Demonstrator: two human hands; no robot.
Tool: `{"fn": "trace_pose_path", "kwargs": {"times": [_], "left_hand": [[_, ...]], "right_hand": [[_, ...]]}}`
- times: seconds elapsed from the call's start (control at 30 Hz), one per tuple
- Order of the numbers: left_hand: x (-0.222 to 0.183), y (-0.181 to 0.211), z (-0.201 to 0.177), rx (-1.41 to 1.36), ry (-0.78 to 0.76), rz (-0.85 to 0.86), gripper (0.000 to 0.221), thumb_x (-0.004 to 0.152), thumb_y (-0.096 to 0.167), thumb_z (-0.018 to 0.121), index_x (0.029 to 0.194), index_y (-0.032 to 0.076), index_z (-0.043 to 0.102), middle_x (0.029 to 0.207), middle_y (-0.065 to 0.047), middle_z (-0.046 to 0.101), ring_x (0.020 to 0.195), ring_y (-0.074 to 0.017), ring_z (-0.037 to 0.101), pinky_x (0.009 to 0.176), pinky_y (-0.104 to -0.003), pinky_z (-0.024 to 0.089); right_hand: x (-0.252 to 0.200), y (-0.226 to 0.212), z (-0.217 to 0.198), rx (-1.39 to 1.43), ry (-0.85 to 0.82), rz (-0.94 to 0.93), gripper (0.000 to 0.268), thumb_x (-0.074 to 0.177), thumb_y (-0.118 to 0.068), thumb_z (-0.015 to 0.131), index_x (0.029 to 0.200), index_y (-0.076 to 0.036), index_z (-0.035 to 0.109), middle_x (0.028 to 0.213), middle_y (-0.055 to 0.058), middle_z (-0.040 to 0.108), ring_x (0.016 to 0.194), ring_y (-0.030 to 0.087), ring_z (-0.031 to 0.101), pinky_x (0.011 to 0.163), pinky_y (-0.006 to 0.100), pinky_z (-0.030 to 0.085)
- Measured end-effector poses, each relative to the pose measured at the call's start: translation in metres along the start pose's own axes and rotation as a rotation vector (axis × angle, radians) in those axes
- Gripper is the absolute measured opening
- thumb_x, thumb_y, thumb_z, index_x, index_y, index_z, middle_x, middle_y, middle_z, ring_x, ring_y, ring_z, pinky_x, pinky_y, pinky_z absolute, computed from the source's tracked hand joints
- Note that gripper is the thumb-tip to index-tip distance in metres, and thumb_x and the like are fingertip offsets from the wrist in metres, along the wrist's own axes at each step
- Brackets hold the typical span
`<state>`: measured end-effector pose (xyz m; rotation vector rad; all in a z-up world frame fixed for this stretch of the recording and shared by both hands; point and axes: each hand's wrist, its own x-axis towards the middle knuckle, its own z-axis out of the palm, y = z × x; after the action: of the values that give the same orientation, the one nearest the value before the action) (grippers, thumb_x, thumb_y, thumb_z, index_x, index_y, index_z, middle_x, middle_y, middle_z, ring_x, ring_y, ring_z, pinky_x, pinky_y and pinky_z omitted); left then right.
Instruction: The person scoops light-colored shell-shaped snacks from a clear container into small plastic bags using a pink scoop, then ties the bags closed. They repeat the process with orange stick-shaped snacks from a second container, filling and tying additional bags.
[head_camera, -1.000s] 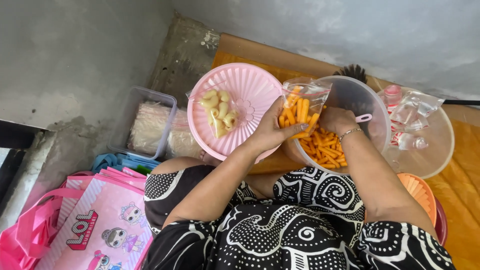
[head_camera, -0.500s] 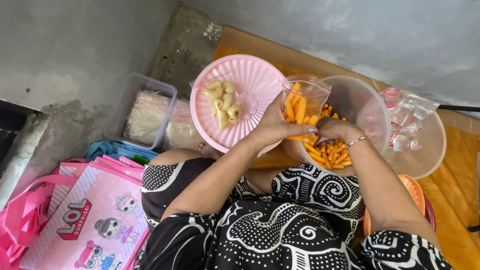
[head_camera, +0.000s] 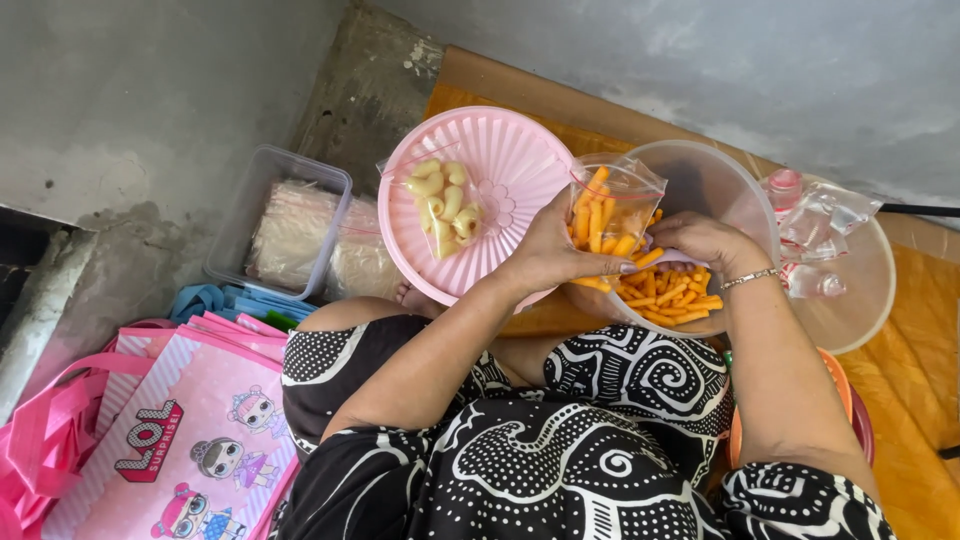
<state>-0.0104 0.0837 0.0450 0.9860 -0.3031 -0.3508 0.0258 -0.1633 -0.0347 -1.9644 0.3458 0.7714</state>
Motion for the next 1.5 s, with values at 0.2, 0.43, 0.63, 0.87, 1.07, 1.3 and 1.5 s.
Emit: {"fn": "trace_pose_path", "kwargs": {"times": [0.2, 0.43, 0.63, 0.87, 1.07, 1.3, 1.5], "left_hand": [[0.012, -0.011, -0.016, 0.173, -0.019, 0.08, 0.05, 0.058, 0.006, 0.079, 0.099, 0.002, 0.051, 0.086, -0.011, 0.06, 0.082, -0.0156, 0.056, 0.074, -0.03, 0.049], [0.009, -0.002, -0.014, 0.348, -0.152, 0.034, 0.046, 0.074, 0.024, 0.062, 0.112, 0.006, 0.044, 0.105, -0.007, 0.057, 0.098, -0.0173, 0.054, 0.084, -0.028, 0.046], [0.012, 0.012, 0.003, 0.522, -0.126, -0.149, 0.069, 0.054, 0.027, 0.073, 0.113, 0.009, 0.043, 0.102, -0.007, 0.06, 0.094, -0.0171, 0.058, 0.079, -0.027, 0.049], [0.031, 0.001, 0.025, 0.888, -0.247, -0.085, 0.051, 0.059, 0.029, 0.069, 0.102, 0.012, 0.047, 0.092, -0.006, 0.062, 0.081, -0.0197, 0.06, 0.068, -0.029, 0.044], [0.041, -0.011, 0.046, 0.94, -0.372, -0.147, 0.052, 0.057, 0.03, 0.069, 0.102, 0.013, 0.049, 0.095, -0.005, 0.063, 0.086, -0.0198, 0.06, 0.072, -0.029, 0.043], [0.051, -0.038, 0.053, 0.777, -0.385, -0.258, 0.053, 0.054, 0.027, 0.074, 0.1, 0.016, 0.05, 0.095, 0.0, 0.062, 0.089, -0.0141, 0.057, 0.076, -0.025, 0.042], [0.059, -0.057, 0.043, 0.645, -0.413, -0.298, 0.063, 0.056, 0.026, 0.073, 0.111, 0.013, 0.047, 0.102, -0.001, 0.061, 0.095, -0.0139, 0.056, 0.084, -0.025, 0.041]], "right_hand": [[-0.024, -0.019, -0.007, -0.017, 0.079, -0.048, 0.034, 0.069, -0.008, 0.047, 0.098, 0.006, 0.058, 0.05, 0.019, 0.054, 0.031, 0.014, 0.044, 0.026, 0.021, 0.033], [-0.035, -0.018, -0.041, 0.064, 0.164, 0.111, 0.025, 0.08, -0.011, 0.051, 0.104, -0.006, 0.059, 0.072, 0.016, 0.059, 0.055, 0.018, 0.053, 0.039, 0.021, 0.033], [-0.064, -0.028, -0.062, 0.022, 0.137, -0.116, 0.015, 0.08, -0.009, 0.048, 0.068, 0.0, 0.052, 0.049, 0.014, 0.047, 0.041, 0.015, 0.04, 0.034, 0.023, 0.026], [-0.102, -0.047, -0.094, -0.028, 0.337, -0.085, 0.019, 0.079, -0.008, 0.048, 0.093, 0.0, 0.059, 0.053, 0.015, 0.047, 0.039, 0.016, 0.033, 0.034, 0.028, 0.026], [-0.129, -0.071, -0.098, -0.128, 0.375, -0.088, 0.017, 0.081, -0.009, 0.048, 0.087, 0.001, 0.06, 0.058, 0.015, 0.051, 0.046, 0.016, 0.04, 0.036, 0.026, 0.025], [-0.128, -0.082, -0.085, -0.296, 0.336, 0.113, 0.023, 0.087, -0.018, 0.05, 0.102, -0.007, 0.064, 0.074, 0.012, 0.062, 0.052, 0.016, 0.049, 0.047, 0.025, 0.037], [-0.123, -0.08, -0.077, -0.325, 0.292, 0.106, 0.025, 0.078, -0.008, 0.049, 0.095, -0.005, 0.067, 0.071, 0.012, 0.059, 0.053, 0.016, 0.05, 0.044, 0.025, 0.034]]}}
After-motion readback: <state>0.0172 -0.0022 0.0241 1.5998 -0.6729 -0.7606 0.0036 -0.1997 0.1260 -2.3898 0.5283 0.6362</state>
